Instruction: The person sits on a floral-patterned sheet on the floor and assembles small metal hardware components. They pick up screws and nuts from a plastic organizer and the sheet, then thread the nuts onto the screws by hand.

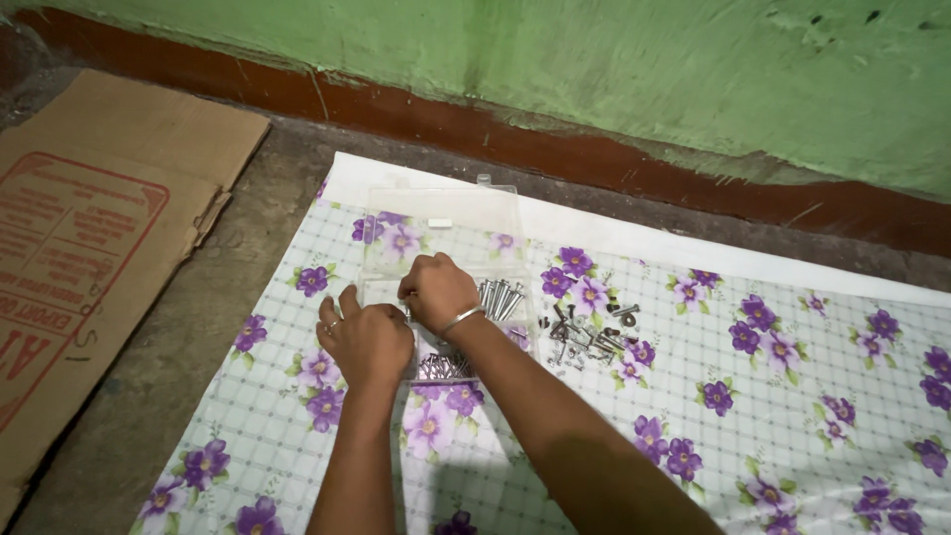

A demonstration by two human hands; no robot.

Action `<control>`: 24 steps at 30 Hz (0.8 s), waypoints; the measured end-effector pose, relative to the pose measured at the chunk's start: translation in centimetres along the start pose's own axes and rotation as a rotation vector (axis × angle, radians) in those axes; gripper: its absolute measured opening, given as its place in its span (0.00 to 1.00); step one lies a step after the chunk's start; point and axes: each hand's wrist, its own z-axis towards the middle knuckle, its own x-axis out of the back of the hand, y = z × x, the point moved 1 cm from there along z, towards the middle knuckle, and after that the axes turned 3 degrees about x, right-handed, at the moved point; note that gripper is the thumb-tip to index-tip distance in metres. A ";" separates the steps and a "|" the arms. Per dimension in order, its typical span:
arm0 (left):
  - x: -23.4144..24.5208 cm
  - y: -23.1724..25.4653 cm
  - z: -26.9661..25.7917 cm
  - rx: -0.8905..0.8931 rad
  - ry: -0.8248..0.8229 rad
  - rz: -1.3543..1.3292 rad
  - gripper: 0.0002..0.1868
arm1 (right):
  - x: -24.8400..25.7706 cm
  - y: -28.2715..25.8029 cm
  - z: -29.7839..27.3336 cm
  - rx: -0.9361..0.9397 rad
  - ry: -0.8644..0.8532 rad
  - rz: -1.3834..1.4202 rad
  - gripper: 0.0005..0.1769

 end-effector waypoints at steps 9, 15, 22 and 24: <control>1.0 0.8 -0.4 0.026 -0.052 0.031 0.12 | -0.1 -0.1 -1.0 0.036 0.030 0.045 0.06; 1.7 1.4 -0.6 -0.001 -0.018 0.094 0.11 | 0.3 -0.2 -2.0 0.037 0.124 0.191 0.09; 1.1 4.8 -2.0 -0.216 0.128 -0.072 0.11 | 4.3 1.3 -4.6 -0.011 0.222 0.280 0.07; 0.7 6.2 -2.9 -0.280 0.101 -0.153 0.12 | 5.8 2.8 -5.5 -0.060 0.237 0.282 0.07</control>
